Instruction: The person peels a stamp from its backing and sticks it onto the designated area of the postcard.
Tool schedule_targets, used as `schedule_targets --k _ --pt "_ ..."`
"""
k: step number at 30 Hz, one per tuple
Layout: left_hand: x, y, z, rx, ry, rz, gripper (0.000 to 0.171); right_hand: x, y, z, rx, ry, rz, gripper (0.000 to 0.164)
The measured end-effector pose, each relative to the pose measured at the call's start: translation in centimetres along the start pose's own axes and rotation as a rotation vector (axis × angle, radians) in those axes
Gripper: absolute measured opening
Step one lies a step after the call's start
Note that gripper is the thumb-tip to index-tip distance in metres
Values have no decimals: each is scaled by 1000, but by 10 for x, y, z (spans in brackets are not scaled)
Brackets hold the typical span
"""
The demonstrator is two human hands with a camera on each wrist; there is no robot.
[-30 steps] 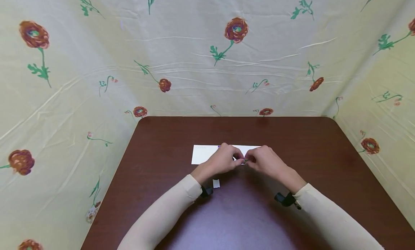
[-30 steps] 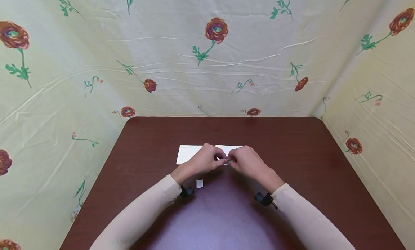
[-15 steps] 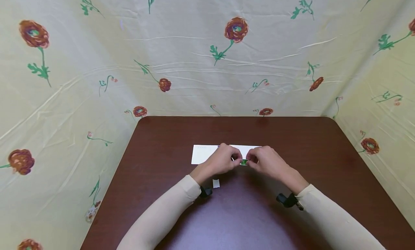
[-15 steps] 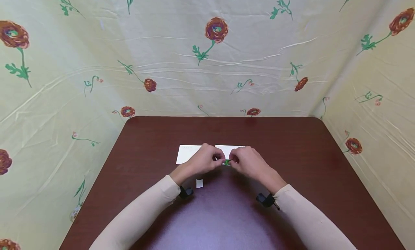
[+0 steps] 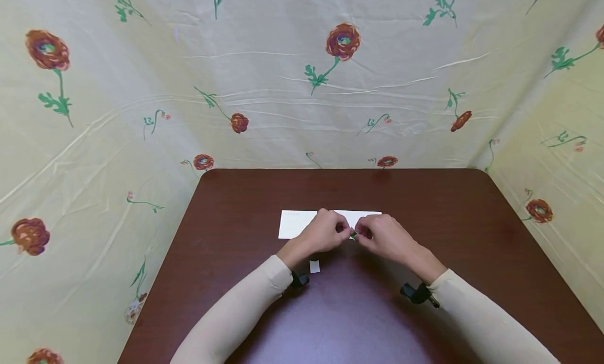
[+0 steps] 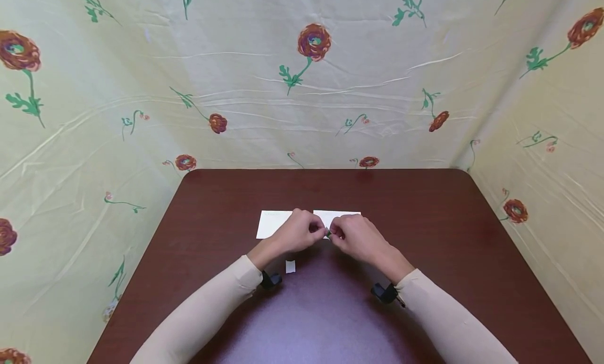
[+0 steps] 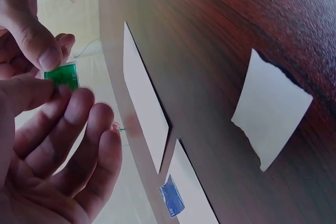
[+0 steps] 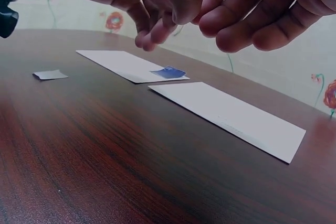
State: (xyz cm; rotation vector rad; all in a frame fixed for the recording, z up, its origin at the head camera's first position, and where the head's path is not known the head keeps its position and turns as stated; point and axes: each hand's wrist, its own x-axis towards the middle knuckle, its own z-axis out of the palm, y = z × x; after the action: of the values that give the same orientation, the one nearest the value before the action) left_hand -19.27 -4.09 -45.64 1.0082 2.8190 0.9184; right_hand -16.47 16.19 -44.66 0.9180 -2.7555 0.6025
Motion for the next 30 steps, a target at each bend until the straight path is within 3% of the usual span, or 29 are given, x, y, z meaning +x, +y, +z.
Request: schedule_targets --k 4,13,30 --pt "0 0 1 -24 -40 27 15 1 -1 1 7 -5 -7 7" --pt "-1 -1 1 -35 -82 5 18 1 -1 1 11 -24 -17 7" --pt "-2 0 2 -30 -72 27 15 0 -1 2 18 -31 -7 5"
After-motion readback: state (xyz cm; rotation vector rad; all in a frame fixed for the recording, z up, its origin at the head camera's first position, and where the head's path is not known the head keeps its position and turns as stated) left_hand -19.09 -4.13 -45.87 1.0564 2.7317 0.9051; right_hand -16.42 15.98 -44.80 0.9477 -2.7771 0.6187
